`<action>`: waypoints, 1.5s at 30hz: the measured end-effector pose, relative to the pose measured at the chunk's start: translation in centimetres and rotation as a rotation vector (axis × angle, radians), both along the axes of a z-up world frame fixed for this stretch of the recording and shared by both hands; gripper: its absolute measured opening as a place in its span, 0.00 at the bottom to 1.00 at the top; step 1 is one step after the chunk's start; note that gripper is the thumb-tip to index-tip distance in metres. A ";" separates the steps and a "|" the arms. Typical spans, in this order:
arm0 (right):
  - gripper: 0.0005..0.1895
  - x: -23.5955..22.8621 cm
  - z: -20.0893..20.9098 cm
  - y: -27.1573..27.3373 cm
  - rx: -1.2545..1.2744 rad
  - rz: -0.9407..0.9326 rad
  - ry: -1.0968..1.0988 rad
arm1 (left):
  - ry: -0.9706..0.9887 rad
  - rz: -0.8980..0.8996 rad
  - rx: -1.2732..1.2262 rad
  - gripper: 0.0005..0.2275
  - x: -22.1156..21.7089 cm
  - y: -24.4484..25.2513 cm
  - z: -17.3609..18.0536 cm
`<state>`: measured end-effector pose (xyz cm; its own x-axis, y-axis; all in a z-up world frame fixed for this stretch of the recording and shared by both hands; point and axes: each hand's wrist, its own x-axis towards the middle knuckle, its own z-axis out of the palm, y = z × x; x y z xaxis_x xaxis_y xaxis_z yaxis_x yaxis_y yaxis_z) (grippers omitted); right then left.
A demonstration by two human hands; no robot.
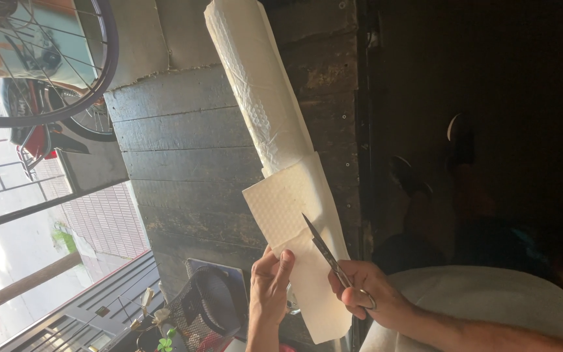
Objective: Wrapping a motorcycle exhaust pipe with protective white paper and cutting it with scissors.
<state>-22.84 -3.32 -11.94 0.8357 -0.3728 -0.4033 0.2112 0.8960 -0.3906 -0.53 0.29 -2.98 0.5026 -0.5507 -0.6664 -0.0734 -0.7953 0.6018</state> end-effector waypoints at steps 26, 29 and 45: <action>0.30 -3.2 1.4 -6.9 -0.232 0.431 -0.038 | -0.081 -0.097 -0.106 0.29 0.0 -0.4 -0.3; 0.23 -7.1 -0.4 -9.0 -0.359 0.570 -0.066 | -0.030 0.009 -0.088 0.28 0.0 -0.3 -0.6; 0.30 4.5 2.2 -15.1 -0.566 0.184 0.638 | 0.015 0.127 -0.149 0.28 -2.7 -4.1 0.8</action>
